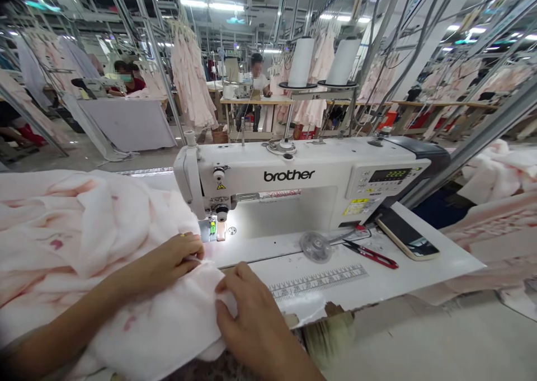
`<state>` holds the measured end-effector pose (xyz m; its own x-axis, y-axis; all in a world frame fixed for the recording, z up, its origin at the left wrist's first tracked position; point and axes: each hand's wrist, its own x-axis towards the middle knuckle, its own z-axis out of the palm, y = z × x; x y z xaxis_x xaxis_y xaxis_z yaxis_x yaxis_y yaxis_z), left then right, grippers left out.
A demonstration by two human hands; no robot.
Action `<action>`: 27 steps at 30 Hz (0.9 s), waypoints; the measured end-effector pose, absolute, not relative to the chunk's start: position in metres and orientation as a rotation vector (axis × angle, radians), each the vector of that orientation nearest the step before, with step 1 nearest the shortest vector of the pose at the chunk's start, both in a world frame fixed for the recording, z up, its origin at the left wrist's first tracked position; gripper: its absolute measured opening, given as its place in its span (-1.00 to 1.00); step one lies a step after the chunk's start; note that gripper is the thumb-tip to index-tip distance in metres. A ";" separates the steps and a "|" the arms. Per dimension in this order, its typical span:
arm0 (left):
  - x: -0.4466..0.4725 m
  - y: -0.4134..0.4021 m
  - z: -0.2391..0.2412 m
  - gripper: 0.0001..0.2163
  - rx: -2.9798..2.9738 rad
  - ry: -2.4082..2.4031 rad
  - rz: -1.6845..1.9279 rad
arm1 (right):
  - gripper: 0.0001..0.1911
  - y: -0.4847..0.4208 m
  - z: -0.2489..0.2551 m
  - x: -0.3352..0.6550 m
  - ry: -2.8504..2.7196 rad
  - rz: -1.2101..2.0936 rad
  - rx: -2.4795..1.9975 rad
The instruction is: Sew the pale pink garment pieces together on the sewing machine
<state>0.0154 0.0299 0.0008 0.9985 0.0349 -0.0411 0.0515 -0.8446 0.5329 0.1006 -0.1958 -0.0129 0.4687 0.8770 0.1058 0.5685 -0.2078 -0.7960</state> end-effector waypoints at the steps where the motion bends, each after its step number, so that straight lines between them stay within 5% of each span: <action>1: 0.015 0.031 0.003 -0.89 2.585 0.059 -0.031 | -0.76 -0.189 -0.009 0.102 -1.204 0.428 -1.880; 5: 0.009 0.038 0.012 -0.92 2.598 -0.020 0.063 | -0.48 -0.154 -0.002 0.102 -1.217 0.304 -1.820; 10: -0.007 0.052 0.019 -0.87 2.506 -0.005 0.158 | -0.93 -0.123 0.002 0.097 -1.201 0.411 -1.848; 27: -0.015 0.044 0.030 -0.90 2.088 0.104 0.046 | -0.82 -0.130 0.000 0.086 -1.005 0.475 -1.618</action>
